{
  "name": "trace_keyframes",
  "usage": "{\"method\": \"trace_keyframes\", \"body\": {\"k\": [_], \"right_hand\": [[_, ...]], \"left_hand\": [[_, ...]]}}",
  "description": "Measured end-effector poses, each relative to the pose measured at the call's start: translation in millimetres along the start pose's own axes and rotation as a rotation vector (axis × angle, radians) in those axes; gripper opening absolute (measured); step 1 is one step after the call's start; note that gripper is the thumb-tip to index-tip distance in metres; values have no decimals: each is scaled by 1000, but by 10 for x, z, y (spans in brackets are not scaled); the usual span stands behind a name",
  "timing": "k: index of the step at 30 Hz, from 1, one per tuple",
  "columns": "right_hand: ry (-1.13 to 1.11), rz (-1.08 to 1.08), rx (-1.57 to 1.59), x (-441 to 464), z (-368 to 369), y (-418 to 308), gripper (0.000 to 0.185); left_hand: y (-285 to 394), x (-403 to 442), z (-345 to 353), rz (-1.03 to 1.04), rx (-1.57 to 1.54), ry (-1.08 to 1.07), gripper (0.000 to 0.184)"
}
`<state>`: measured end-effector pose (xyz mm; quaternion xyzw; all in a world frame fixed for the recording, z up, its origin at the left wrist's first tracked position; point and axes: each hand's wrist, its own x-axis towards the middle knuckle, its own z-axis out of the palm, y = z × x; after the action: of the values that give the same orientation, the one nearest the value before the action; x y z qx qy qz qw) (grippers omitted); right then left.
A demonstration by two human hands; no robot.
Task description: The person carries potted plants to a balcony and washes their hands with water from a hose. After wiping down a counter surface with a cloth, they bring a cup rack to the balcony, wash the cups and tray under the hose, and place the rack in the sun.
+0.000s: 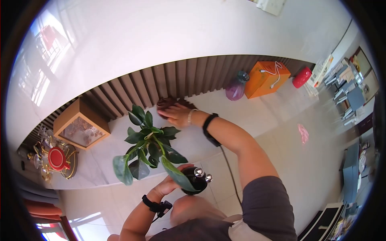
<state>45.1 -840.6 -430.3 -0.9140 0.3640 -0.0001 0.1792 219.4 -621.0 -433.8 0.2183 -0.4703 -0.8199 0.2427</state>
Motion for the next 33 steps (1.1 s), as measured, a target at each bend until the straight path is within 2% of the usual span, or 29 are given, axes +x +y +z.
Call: {"method": "trace_keyframes", "body": {"k": [2,4,8,9,11,12,13,15,16,18,19,22,24,25,26,28,30,32,33], "right_hand": [[28,192,-137,-525,-40,191,49],[92,397,-222,-1016,201,644,49],[262,502,-79,-1778,314,529,44],[316,509,-66,-1910,349,412,41],[484,250,112,-2199,494,192,30],[552,66,298,-2308,507,61,21],[597,29,688,-2434,672,-133,18],[27,452,1020,-2811,824,-592,16],[189,327,916,-2882,1136,-715,13],[86,605,899,-2920,642,-1062,29],[84,604,899,-2908,407,-1156,29],[302,458,705,-2781,-86,-1361,46],[436,397,429,-2572,-267,-1448,47],[446,324,301,-2462,-225,-1387,38],[443,309,294,-2413,-221,-1341,38],[406,380,109,-2268,-299,-1237,28],[403,419,-12,-2079,-567,-1135,23],[425,386,-70,-1822,-749,-868,21],[451,349,-89,-1663,-803,-707,21]], "left_hand": [[73,84,38,-85,-28,-11,83],[121,163,120,-42,50,8,83],[58,347,154,-11,-78,-135,80],[61,377,194,-25,-67,-108,82],[63,395,211,-7,-100,-114,82],[66,412,216,11,-138,-114,82],[90,420,214,12,-135,-128,82],[119,402,210,-18,-273,-79,83],[112,403,216,-20,-273,-89,83],[116,402,207,10,-307,-52,79],[108,414,199,11,-308,-50,79],[26,413,221,18,-173,-18,76],[13,462,246,33,-80,-26,77],[19,472,225,27,-56,-77,81],[1,458,231,40,-53,-68,81],[-54,445,276,74,-260,91,83],[-30,371,257,64,-264,116,85],[-97,237,224,-71,-5,154,74],[-165,154,151,-126,58,79,63]]}}
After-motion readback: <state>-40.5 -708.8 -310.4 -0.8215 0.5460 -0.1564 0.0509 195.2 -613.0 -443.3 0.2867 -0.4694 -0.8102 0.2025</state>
